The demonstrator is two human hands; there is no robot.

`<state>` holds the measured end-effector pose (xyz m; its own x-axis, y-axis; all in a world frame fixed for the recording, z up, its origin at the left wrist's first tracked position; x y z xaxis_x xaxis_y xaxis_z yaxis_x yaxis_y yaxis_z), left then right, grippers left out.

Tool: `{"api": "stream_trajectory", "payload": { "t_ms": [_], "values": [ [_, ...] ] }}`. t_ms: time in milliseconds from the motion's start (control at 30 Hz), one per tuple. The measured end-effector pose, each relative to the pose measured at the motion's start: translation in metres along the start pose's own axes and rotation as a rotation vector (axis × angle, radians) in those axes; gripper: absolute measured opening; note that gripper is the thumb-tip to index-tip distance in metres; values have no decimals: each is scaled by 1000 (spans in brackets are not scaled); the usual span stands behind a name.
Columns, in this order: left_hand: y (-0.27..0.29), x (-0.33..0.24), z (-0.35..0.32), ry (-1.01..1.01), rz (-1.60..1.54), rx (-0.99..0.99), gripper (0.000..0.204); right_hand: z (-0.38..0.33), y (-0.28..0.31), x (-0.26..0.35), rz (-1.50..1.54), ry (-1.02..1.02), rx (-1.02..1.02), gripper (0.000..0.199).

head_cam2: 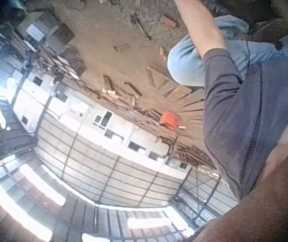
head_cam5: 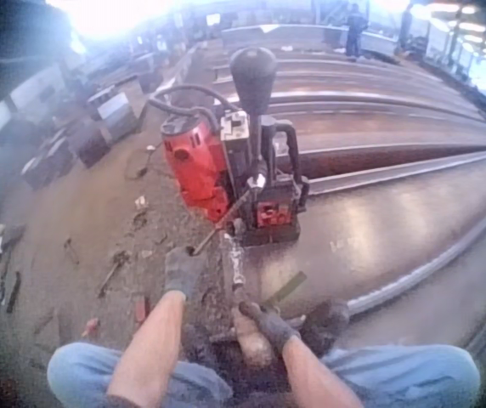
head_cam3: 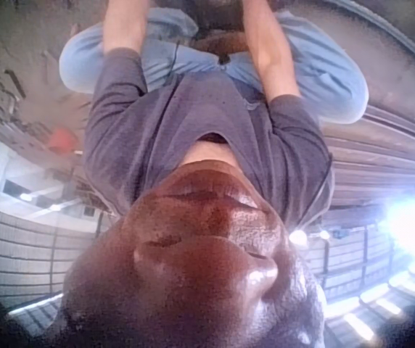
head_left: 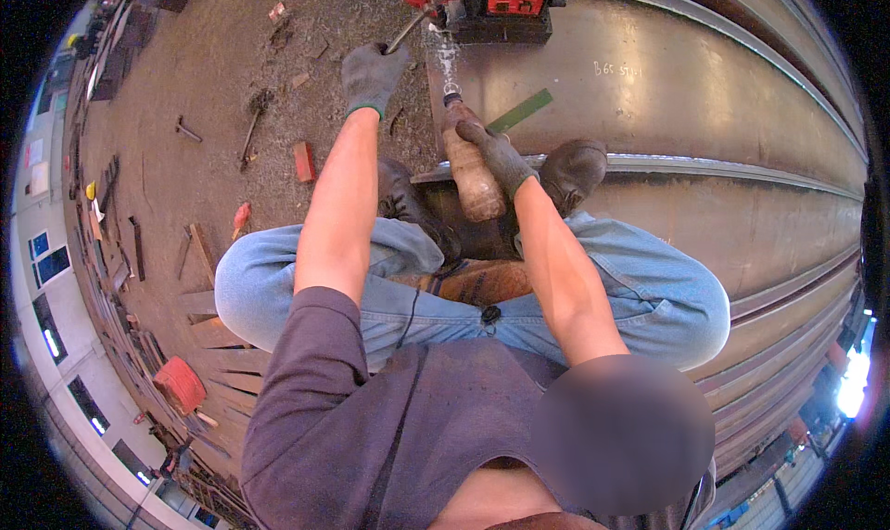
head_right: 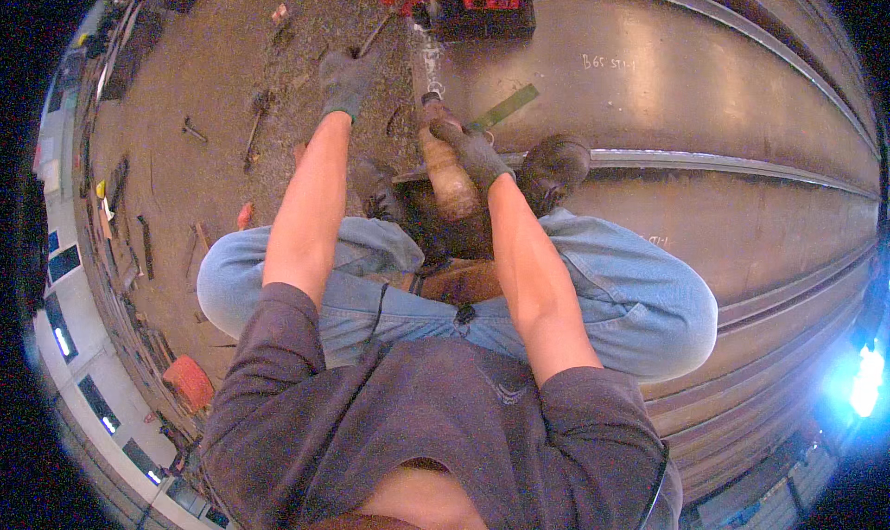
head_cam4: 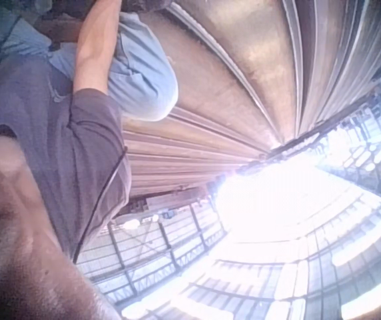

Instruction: The person sits on the floor and uses a red magnetic drill to drill holes into a large metal sheet. They repeatedly apply liquid from a bottle to the drilling area and use a green scraper to clear metal shavings. The person adjusts the drill position and continues drilling multiple holes.

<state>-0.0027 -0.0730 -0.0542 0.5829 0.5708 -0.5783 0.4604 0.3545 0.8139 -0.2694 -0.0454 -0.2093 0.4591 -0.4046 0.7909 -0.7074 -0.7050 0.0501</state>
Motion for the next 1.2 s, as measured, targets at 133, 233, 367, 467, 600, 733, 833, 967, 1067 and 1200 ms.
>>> {"api": "stream_trajectory", "payload": {
  "t_ms": [133, 233, 367, 467, 600, 733, 833, 967, 1067, 1200],
  "values": [
    [-3, 4, 1, -37, 20, -9, 50, -2, 2, 3, -122, 60, -18, 96],
    [-1, 2, -3, -1, -11, 42, 52, -1, -6, 0, -17, 52, 31, 97],
    [-5, 4, -2, -31, 38, 39, 54, 2, -3, -8, -88, 22, -12, 96],
    [0, 0, -4, -54, -14, 0, 54, -4, -6, 1, -37, 4, 26, 95],
    [3, 4, -4, -63, -21, -24, 55, -19, -9, 18, -21, -16, 51, 92],
    [3, 1, -5, -87, -15, -45, 56, -30, -8, 32, 30, 13, 22, 81],
    [0, 4, -1, -30, 0, 0, 55, -26, -7, 31, -12, 29, 24, 85],
    [2, 0, -4, -24, 7, 22, 55, -27, -7, 23, 65, -65, 26, 86],
    [1, -4, -3, -33, -4, 22, 55, -12, -4, 2, 123, -115, 7, 86],
    [4, -3, -6, -40, -17, -8, 55, 0, -4, -12, 117, -118, 19, 85]
  ]
}}
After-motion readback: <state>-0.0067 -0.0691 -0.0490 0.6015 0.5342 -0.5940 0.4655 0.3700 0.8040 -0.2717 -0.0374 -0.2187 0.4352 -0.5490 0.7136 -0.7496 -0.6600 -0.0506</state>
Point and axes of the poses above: each hand's wrist, its own z-axis towards the middle knuckle, its own y-axis out of the back of the hand, x = y × z, the point moved 8 cm from there along z, towards the middle knuckle, and after that the axes turned 9 degrees about -z, right-handed, at the moved point
